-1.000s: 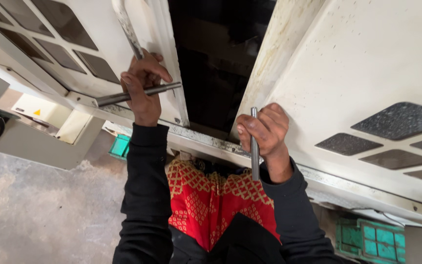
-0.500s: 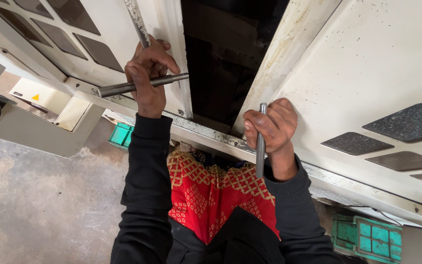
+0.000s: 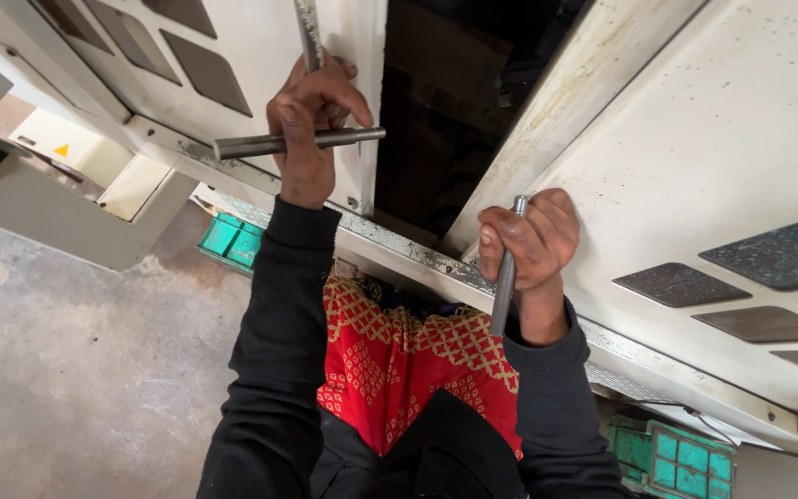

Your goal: The person uses a T-handle hex wrench to loosen a bolt on a machine door, opens the door, and reaches inside to adjust internal components. They then close the door and re-tighten the bolt with the wrench.

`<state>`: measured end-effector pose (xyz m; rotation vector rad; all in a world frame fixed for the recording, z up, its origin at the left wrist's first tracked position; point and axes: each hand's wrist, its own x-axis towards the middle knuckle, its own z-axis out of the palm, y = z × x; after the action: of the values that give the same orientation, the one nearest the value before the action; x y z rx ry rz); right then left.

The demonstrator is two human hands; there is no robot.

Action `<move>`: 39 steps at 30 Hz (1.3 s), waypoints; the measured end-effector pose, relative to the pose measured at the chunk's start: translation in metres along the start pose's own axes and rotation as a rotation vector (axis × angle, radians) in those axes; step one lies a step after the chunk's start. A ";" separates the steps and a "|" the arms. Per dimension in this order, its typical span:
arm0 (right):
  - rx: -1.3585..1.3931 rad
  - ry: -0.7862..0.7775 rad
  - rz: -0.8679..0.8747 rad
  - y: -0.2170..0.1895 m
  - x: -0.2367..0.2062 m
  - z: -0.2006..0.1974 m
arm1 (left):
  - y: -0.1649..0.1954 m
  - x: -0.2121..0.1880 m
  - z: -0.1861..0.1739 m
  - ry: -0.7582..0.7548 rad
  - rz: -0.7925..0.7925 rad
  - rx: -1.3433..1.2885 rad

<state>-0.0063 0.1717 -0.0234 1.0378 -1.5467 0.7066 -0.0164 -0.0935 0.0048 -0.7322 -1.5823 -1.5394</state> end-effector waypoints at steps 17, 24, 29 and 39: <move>0.014 -0.005 0.031 -0.002 -0.010 -0.002 | 0.006 -0.006 0.001 0.013 -0.040 -0.013; 0.019 -0.013 0.046 -0.004 -0.008 -0.005 | 0.001 -0.011 0.002 0.029 -0.082 -0.059; 0.024 -0.002 0.040 -0.004 -0.007 -0.005 | -0.001 -0.012 0.004 0.039 -0.098 -0.082; 0.036 0.020 0.029 0.001 -0.013 -0.008 | -0.009 -0.013 0.007 0.061 -0.021 0.014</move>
<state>-0.0034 0.1822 -0.0344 1.0333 -1.5399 0.7652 -0.0182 -0.0861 -0.0112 -0.6569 -1.5587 -1.5503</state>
